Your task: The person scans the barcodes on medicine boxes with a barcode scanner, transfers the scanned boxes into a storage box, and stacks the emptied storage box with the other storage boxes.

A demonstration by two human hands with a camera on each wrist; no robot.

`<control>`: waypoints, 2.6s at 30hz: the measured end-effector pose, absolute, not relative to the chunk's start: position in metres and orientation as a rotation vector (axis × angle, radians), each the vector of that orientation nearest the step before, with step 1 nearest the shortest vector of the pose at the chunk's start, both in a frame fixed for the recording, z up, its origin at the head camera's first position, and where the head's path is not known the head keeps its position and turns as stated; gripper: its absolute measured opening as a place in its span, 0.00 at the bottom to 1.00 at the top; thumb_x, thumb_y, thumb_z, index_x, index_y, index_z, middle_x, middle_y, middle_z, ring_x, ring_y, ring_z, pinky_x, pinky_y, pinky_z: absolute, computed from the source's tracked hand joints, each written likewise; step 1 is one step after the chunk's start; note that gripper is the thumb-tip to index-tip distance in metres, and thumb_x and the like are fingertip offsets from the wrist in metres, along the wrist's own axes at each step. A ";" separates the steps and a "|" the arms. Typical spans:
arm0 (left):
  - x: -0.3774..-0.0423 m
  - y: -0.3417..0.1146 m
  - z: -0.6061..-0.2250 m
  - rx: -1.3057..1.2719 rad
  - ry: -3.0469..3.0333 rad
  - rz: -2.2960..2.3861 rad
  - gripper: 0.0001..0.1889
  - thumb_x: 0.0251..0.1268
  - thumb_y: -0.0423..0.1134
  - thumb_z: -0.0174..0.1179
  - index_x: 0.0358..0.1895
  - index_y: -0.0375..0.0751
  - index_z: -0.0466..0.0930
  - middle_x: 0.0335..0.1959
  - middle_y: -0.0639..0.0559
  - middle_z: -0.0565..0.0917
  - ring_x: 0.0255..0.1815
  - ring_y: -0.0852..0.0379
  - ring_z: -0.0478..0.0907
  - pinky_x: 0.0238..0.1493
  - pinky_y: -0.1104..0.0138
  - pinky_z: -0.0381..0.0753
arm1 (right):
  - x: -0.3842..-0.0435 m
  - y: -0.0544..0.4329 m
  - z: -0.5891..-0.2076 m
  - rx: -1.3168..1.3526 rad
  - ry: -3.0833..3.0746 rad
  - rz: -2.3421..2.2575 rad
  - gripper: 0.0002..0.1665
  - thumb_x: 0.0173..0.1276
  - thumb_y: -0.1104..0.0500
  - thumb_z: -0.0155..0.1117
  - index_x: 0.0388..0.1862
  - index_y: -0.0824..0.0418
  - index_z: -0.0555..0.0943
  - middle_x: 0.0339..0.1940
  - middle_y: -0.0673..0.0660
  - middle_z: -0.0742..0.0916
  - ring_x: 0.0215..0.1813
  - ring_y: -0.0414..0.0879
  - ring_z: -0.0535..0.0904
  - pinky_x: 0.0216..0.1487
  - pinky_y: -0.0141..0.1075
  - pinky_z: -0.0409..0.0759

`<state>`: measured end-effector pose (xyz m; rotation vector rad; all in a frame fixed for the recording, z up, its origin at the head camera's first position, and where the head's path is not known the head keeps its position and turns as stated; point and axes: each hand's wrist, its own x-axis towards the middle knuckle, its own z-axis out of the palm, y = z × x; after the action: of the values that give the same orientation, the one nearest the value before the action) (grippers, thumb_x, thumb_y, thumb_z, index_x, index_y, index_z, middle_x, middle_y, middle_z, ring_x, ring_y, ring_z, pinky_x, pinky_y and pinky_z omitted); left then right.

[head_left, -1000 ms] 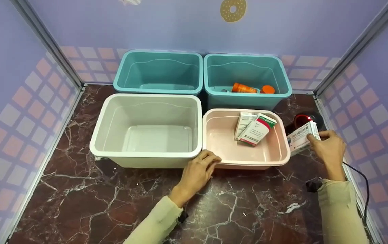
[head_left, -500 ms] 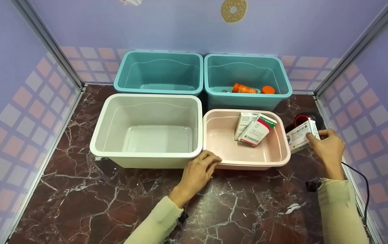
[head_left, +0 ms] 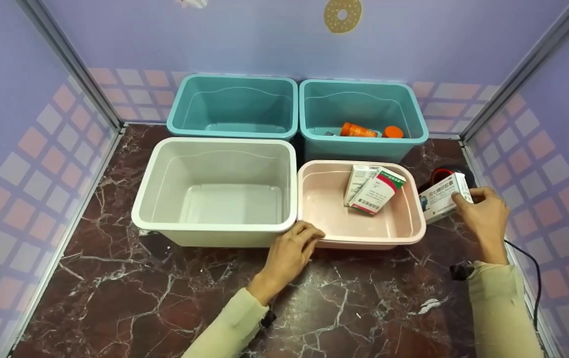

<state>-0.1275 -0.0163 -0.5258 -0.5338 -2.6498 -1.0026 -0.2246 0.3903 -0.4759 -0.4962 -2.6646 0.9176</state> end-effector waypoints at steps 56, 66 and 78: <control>-0.127 -0.017 -0.526 -0.553 -2.613 -1.000 0.07 0.69 0.39 0.61 0.47 0.52 0.85 0.45 0.59 0.82 0.37 0.58 0.84 0.37 0.70 0.85 | -0.253 0.313 -0.402 -0.230 -2.187 1.647 0.09 0.60 0.65 0.70 0.38 0.60 0.80 0.25 0.45 0.84 0.25 0.34 0.82 0.28 0.27 0.85; -0.127 -0.017 -0.526 -0.547 -2.639 -0.999 0.08 0.70 0.39 0.61 0.47 0.53 0.85 0.46 0.60 0.82 0.38 0.59 0.84 0.37 0.71 0.85 | -0.258 0.297 -0.402 -0.153 -2.213 1.575 0.08 0.60 0.63 0.71 0.38 0.61 0.82 0.25 0.43 0.84 0.25 0.34 0.82 0.26 0.28 0.85; -0.127 -0.017 -0.526 -0.544 -2.641 -1.005 0.08 0.70 0.40 0.61 0.47 0.53 0.85 0.46 0.59 0.82 0.39 0.59 0.84 0.38 0.71 0.85 | -0.268 0.278 -0.400 -0.139 -2.257 1.604 0.08 0.62 0.63 0.70 0.39 0.60 0.81 0.27 0.45 0.83 0.24 0.34 0.82 0.27 0.26 0.85</control>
<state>-0.1271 -0.0170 -0.5256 -0.5440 -2.6415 -1.0051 -0.2682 0.2781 -0.3999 -0.1393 -2.2568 1.6039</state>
